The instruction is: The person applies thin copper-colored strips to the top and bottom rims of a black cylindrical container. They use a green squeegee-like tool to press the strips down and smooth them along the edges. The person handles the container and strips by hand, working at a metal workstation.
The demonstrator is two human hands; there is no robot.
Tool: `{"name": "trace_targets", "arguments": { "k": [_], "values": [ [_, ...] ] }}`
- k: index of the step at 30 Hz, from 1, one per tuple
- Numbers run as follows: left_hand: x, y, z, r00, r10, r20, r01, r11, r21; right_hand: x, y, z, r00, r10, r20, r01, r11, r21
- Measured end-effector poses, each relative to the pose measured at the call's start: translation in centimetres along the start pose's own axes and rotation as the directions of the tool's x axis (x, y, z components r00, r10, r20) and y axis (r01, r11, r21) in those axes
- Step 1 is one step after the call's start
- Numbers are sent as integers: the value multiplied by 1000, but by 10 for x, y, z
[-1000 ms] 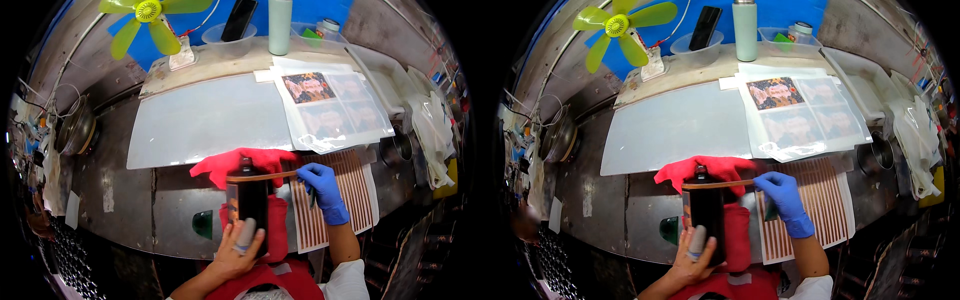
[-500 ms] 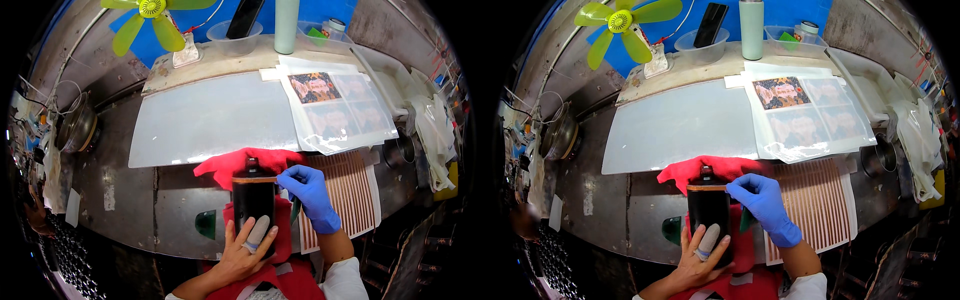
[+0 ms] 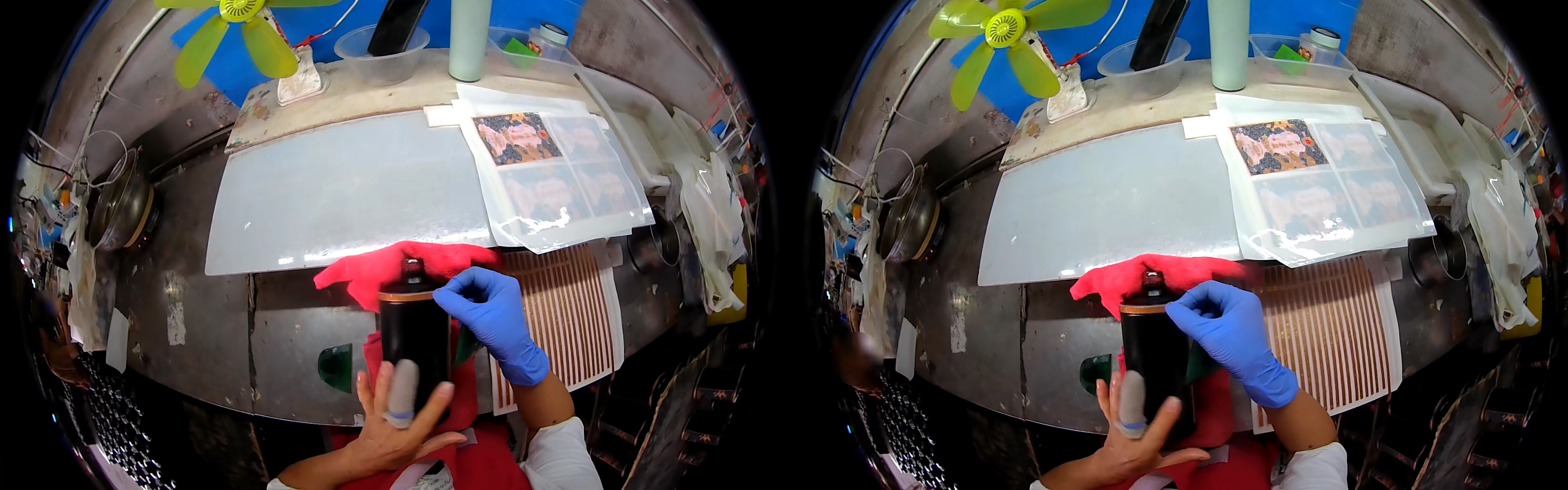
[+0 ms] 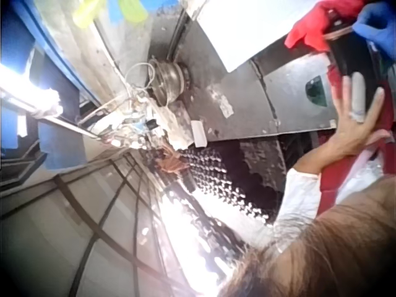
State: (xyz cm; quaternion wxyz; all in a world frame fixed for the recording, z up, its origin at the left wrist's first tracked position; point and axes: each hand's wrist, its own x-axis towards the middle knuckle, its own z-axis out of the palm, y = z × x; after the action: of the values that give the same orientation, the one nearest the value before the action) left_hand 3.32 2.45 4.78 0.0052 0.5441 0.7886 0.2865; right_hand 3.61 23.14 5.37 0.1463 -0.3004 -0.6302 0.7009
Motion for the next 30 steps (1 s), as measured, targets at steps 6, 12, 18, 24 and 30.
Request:
{"name": "trace_targets", "arguments": {
  "k": [6,12,18,24,30],
  "values": [
    [9,-15,6,998,21,64,-14,994,-106,1,-2,-4,998,63,29,-64,998,28],
    [-3,-44,6,1000,-14,26,26,821,-571,-3,7,-23,993,122,4,-121,982,143],
    [61,-53,2,839,-490,-237,133,607,-783,-5,40,-48,954,298,-19,-262,865,428],
    [107,-65,11,818,-557,-145,184,492,-851,-19,59,-60,928,372,10,-325,800,504],
    [105,-72,17,860,-496,-121,175,509,-843,-21,61,-59,936,350,21,-320,828,461]
  ]
}}
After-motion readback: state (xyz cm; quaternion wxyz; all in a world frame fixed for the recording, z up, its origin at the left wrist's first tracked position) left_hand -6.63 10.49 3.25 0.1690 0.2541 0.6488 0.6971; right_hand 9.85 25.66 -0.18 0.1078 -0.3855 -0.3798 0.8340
